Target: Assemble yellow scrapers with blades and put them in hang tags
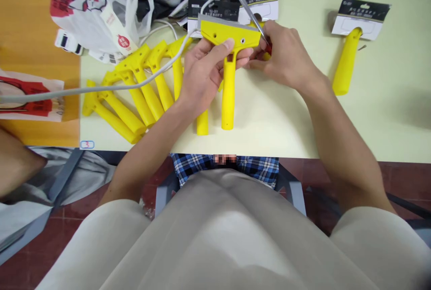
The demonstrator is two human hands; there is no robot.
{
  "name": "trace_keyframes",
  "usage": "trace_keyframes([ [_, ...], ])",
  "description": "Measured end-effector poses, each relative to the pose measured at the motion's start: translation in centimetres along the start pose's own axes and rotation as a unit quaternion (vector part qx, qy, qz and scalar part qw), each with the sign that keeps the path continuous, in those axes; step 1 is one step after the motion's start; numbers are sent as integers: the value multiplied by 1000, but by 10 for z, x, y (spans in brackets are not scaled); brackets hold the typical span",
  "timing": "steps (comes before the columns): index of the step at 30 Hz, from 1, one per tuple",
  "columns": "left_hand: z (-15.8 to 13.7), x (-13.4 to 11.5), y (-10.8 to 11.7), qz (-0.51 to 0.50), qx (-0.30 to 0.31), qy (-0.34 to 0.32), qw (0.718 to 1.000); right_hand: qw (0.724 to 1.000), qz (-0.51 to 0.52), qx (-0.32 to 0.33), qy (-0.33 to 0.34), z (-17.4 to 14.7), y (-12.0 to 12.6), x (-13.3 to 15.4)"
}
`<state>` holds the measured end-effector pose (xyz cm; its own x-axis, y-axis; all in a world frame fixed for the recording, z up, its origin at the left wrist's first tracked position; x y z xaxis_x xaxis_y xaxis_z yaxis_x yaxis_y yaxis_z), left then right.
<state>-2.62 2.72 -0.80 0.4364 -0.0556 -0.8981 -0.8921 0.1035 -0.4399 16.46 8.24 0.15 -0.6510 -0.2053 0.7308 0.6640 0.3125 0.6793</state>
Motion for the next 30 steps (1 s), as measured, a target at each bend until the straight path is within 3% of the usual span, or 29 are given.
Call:
trace_keyframes([
  [13, -1, 4, -2, 74, -50, 51, 995, 1000, -7, -25, 15, -9, 1, -8],
  [17, -1, 3, -2, 70, -14, 43, 997, 1000, -18, -26, 0, -9, 0, -5],
  [22, -4, -1, -3, 78, -28, 50, 995, 999, -27, -26, -19, -9, -1, -4],
  [26, -4, -3, -5, 64, -2, 48, 997, 999, -19, -32, -9, -10, 0, -5],
  [30, 0, 0, -1, 57, -36, 40, 997, 999, 7, -29, 11, -10, 7, -9],
])
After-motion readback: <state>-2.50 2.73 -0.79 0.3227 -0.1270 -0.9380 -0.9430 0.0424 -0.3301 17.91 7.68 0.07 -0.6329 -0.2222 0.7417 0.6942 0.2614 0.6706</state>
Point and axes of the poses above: each hand's wrist, its own z-axis towards the middle knuckle, its own y-axis out of the back of the hand, x = y × z, the point moved 3 cm from there along z, towards the middle knuckle, and after that the axes turned 8 degrees about z, right-handed, at the moved point
